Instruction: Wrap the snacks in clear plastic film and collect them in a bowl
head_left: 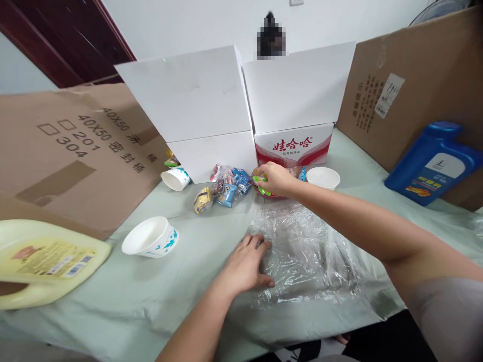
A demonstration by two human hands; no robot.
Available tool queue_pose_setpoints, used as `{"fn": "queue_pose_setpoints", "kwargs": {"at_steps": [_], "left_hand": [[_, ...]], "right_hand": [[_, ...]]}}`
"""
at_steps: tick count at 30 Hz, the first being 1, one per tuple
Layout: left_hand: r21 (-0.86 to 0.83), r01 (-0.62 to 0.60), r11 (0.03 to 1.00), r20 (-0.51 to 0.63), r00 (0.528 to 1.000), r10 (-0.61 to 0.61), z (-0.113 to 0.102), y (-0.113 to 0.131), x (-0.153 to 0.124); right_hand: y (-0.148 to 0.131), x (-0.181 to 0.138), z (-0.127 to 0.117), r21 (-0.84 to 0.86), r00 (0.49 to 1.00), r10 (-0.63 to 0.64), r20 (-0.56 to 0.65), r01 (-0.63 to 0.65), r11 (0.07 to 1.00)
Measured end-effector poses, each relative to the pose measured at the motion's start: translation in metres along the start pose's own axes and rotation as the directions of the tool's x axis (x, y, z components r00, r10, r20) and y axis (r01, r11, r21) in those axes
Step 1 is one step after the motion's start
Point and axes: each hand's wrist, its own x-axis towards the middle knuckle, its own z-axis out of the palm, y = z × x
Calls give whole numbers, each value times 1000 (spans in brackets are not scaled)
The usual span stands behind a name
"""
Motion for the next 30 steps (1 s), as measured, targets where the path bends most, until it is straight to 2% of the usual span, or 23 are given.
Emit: {"fn": "queue_pose_setpoints", "kwargs": {"at_steps": [3,5,7,10,12,15,16,18,21,23,25,27,30], "left_hand": [[-1,5,1000,-11,1000,-5,0,0,-1],[-6,11,1000,-45,999,-11,-2,1,-2],[-45,-12,999,-114,993,7,-6,4,-3],[-186,-131,974,-193,977,94,-15,10,-5],[-284,-213,935,-114,976,188,-20,13,-6],[-321,-241,916,167,938,305,-21,17,-9],[-294,-227,928,237,924,301,-19,18,-10],[-212,-192,958,278,928,247,-14,21,-10],[-113,-143,983,213,963,164,-9,25,-12],[-111,-140,984,191,968,160,-11,26,-14],[-179,-166,970,203,958,202,-17,25,-16],[-296,-186,937,232,938,260,-25,21,-19],[-487,-110,866,295,913,282,-33,12,-21]], "right_hand": [[10,-39,0,50,990,-140,-36,142,989],[19,-72,-3,95,968,-253,0,251,963],[30,-108,-10,152,942,-316,111,299,942],[47,-156,-23,267,878,-309,366,219,939],[57,-184,-30,318,819,-304,487,159,935],[68,-220,-31,354,763,-329,556,140,925],[71,-232,-29,351,764,-335,552,153,924],[76,-254,-21,308,794,-330,510,190,932],[82,-281,-8,191,890,-258,376,199,961],[84,-293,-5,164,936,-208,284,166,972],[84,-299,-9,203,955,-172,241,124,971],[81,-299,-19,271,956,-139,260,66,960],[76,-291,-34,377,950,-79,302,-43,925]]}}
